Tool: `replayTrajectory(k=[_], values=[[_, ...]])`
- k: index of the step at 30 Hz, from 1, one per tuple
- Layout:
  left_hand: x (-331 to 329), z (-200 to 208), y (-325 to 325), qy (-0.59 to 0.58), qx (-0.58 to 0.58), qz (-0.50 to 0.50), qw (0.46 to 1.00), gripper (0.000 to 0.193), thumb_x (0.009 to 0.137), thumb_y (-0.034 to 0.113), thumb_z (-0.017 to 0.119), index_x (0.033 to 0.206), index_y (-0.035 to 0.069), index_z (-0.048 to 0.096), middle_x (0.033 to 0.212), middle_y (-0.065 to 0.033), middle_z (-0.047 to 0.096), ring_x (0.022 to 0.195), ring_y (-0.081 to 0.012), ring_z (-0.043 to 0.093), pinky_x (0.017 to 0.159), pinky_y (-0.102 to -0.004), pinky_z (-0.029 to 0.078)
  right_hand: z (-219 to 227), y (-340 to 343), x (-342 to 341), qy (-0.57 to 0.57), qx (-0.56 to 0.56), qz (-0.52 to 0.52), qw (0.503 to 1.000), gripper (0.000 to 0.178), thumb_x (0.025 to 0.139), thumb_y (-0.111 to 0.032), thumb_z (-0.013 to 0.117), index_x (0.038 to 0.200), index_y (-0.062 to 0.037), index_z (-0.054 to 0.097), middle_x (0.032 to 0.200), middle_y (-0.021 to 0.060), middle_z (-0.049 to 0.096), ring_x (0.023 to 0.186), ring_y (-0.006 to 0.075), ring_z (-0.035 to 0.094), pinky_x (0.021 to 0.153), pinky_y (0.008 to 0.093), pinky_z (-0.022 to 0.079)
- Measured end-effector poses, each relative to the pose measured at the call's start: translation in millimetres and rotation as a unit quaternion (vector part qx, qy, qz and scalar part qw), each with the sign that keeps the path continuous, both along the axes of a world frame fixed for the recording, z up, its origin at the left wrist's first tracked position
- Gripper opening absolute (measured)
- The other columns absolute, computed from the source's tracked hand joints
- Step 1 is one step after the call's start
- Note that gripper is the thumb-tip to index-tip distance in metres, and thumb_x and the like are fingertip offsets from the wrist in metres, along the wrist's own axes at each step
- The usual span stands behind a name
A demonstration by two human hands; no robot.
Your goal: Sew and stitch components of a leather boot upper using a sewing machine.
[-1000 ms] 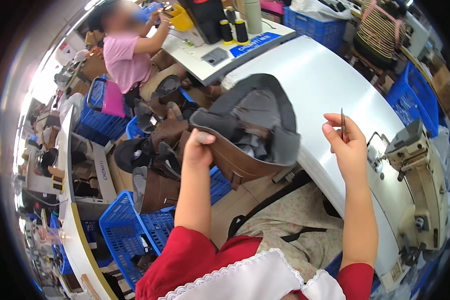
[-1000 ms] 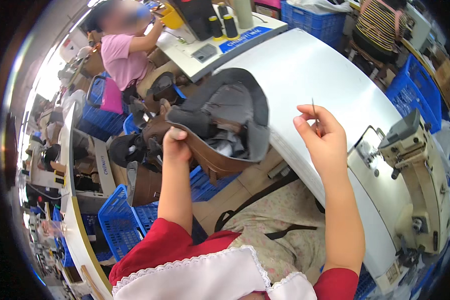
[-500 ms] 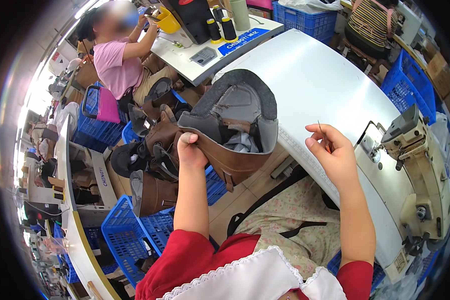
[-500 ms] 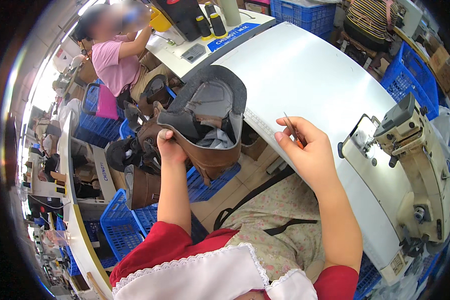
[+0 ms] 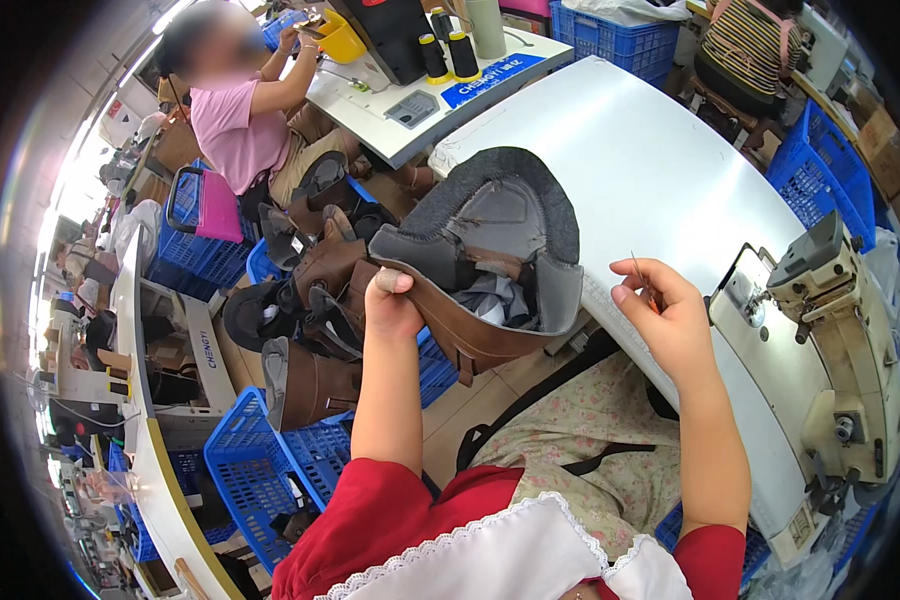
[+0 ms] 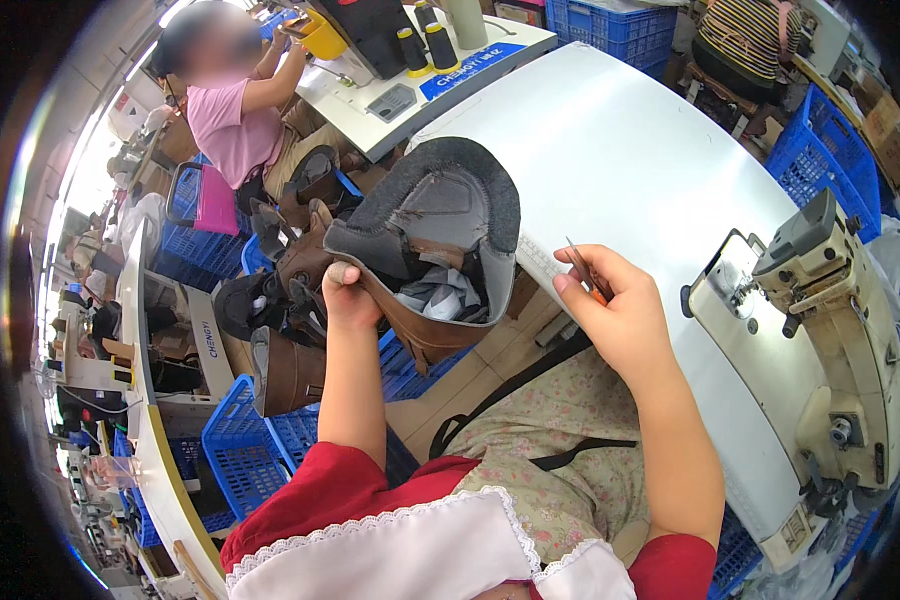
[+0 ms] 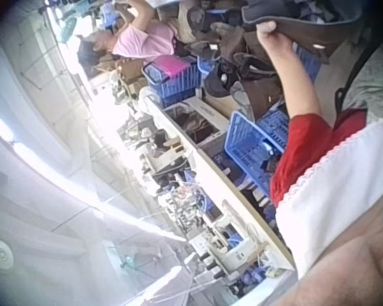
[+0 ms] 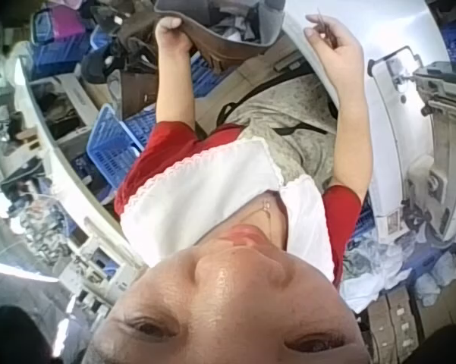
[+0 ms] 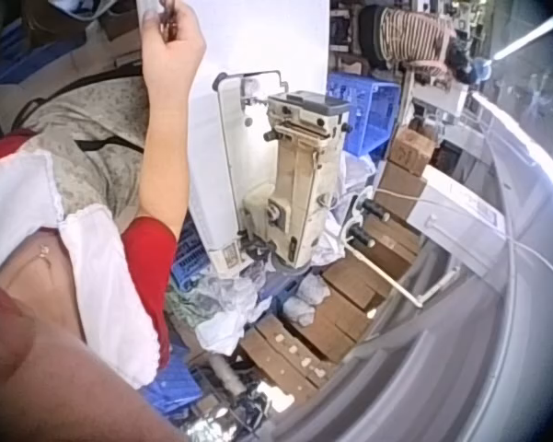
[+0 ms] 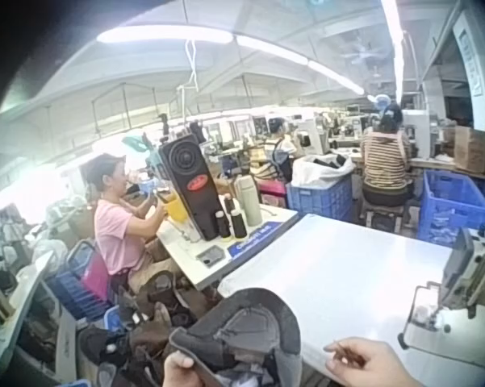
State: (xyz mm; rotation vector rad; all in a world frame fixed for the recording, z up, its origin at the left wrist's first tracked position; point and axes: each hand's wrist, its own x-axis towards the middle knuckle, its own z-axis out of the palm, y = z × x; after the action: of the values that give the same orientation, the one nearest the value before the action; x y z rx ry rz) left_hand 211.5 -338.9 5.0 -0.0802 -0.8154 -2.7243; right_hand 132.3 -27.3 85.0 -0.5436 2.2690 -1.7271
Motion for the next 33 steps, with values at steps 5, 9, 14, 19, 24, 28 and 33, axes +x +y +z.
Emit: replayTrajectory(k=[5,9,14,19,24,28,33], values=[[0.6,-0.1,1.8,0.004,0.004,-0.003,1.0,0.057,0.056,0.003,0.064,0.113,-0.004,0.061,0.116,-0.0155,0.065,0.11,-0.0318,0.061,0.103,-0.0401,0.046,-2.7,0.4,0.3,-0.001,0.006,-0.005,1.0,0.025,0.084,-0.009,0.07,0.109,-0.0044,0.067,0.085,-0.0049,0.058,0.063,0.0009,0.039,0.058,0.0186,0.034],[1.7,-1.0,1.4,0.013,-0.003,-0.001,1.0,0.059,0.059,0.005,0.062,0.117,-0.004,0.059,0.12,-0.0162,0.064,0.114,-0.0318,0.059,0.104,-0.0399,0.045,-5.1,-0.7,0.2,0.005,0.003,-0.007,1.0,0.025,0.085,-0.009,0.07,0.109,-0.0042,0.067,0.086,-0.0046,0.059,0.063,0.0012,0.04,0.059,0.0186,0.035],[4.2,-7.4,7.6,0.054,0.043,-0.022,0.997,0.049,0.073,0.011,0.061,0.12,0.0,0.058,0.119,-0.0137,0.064,0.112,-0.0294,0.06,0.103,-0.0398,0.044,-7.0,0.2,-1.2,0.005,-0.009,-0.018,1.0,0.024,0.085,-0.01,0.069,0.108,-0.003,0.067,0.084,-0.0036,0.059,0.067,0.0024,0.044,0.062,0.0193,0.038],[11.2,-20.1,24.8,0.056,0.047,0.01,0.997,0.046,0.075,0.012,0.06,0.119,0.001,0.058,0.118,-0.013,0.064,0.112,-0.0287,0.059,0.103,-0.0399,0.044,-14.7,-0.6,-6.5,-0.018,-0.006,-0.03,0.999,0.024,0.085,-0.011,0.068,0.108,-0.0021,0.067,0.082,-0.0033,0.058,0.065,0.0028,0.042,0.061,0.0195,0.037],[5.9,-29.2,22.8,0.063,0.057,0.032,0.996,0.043,0.077,0.012,0.059,0.119,0.002,0.057,0.118,-0.0123,0.063,0.111,-0.0281,0.059,0.103,-0.04,0.044,-26.6,1.9,-13.6,-0.025,-0.018,-0.045,0.999,0.025,0.085,-0.01,0.068,0.109,-0.0026,0.067,0.082,-0.0045,0.056,0.063,0.0018,0.038,0.058,0.0191,0.034],[10.4,-35.8,15.7,0.07,0.069,0.043,0.994,0.041,0.079,0.012,0.058,0.118,0.002,0.057,0.118,-0.0118,0.063,0.111,-0.0276,0.059,0.102,-0.0401,0.044,-32.6,4.1,-17.9,-0.025,-0.019,-0.053,0.998,0.024,0.086,-0.009,0.066,0.109,-0.0026,0.067,0.082,-0.0041,0.057,0.061,0.0015,0.038,0.056,0.0188,0.034],[3.0,-42.1,6.5,0.082,0.088,0.068,0.99,0.038,0.081,0.012,0.058,0.118,0.003,0.057,0.117,-0.0111,0.063,0.111,-0.0269,0.059,0.102,-0.0403,0.043,-37.1,1.8,-21.6,-0.039,-0.027,-0.056,0.997,0.023,0.086,-0.008,0.066,0.109,-0.0032,0.067,0.082,-0.0035,0.058,0.059,0.0011,0.04,0.052,0.0189,0.035]])
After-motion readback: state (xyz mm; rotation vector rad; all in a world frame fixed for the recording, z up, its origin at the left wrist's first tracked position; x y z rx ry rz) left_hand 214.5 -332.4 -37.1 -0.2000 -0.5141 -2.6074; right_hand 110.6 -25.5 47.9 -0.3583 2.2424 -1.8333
